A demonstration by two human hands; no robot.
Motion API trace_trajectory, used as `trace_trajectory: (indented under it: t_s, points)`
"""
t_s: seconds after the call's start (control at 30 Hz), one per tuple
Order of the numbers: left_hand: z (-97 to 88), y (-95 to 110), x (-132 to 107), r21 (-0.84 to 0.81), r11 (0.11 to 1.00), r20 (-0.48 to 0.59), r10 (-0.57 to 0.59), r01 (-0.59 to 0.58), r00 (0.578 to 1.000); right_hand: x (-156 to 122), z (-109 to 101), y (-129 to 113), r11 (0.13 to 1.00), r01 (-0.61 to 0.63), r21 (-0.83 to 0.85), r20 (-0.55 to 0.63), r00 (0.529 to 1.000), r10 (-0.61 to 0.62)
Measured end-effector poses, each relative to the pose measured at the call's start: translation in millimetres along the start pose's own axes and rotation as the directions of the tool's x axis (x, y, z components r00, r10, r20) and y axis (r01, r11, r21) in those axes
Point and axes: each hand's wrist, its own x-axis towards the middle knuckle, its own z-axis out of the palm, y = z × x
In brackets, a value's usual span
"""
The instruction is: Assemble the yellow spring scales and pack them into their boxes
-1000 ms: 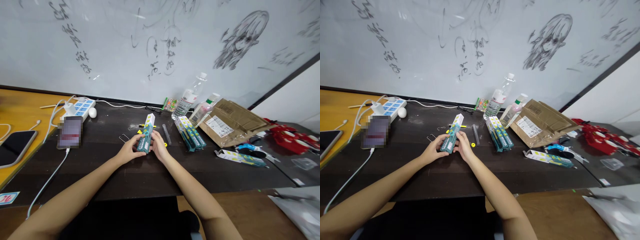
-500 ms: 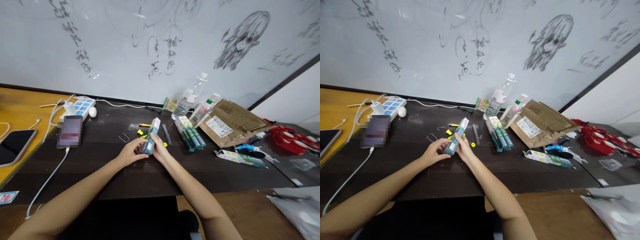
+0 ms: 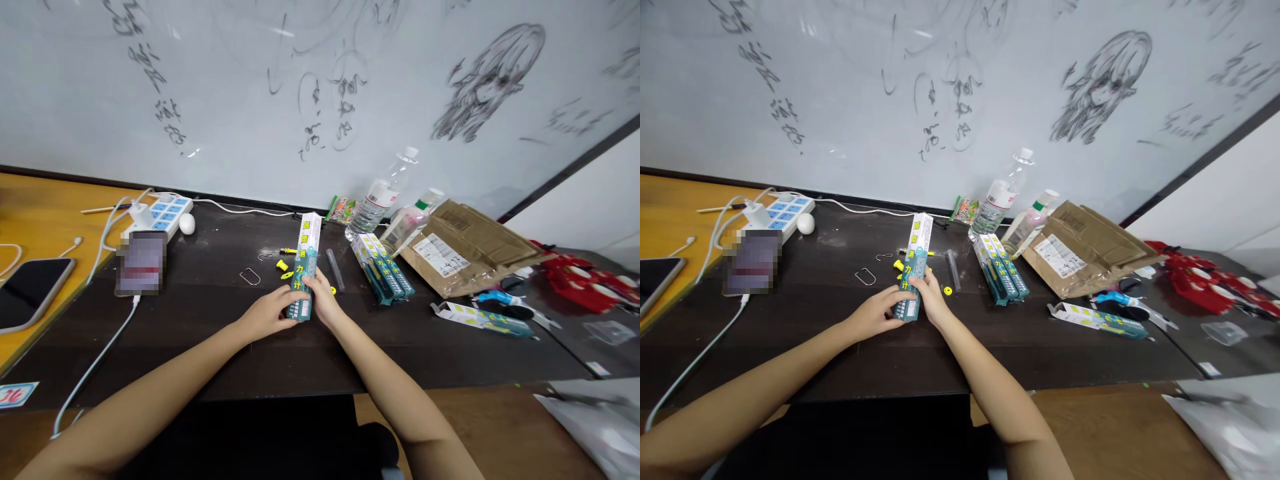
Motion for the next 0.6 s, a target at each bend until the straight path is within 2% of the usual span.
trace_trajectory:
  t_s: [0.07, 0.23, 0.4, 0.6]
  points:
    - [1.3, -1, 0, 0.129, 0.991, 0.055, 0.03, -0.037, 0.998, 4, -4, -1, 0.997, 0.051, -0.05, -0.008, 0.999, -0.052]
    - [2.5, 4, 0, 0.396, 0.902, 0.196, 0.1, -0.172, 0.975, 14, -16, -17, 0.971, 0.222, -0.094, -0.162, 0.959, -0.235]
    - [1.0, 14, 0, 0.461, 0.856, 0.258, 0.124, -0.234, 0.958, 15, -25, -33, 0.975, 0.219, -0.048, -0.096, 0.97, -0.223]
    - [-0.8, 17, 0, 0.441, 0.855, 0.295, 0.15, -0.274, 0.944, 20, -34, -39, 0.979, 0.191, -0.064, -0.119, 0.973, -0.198]
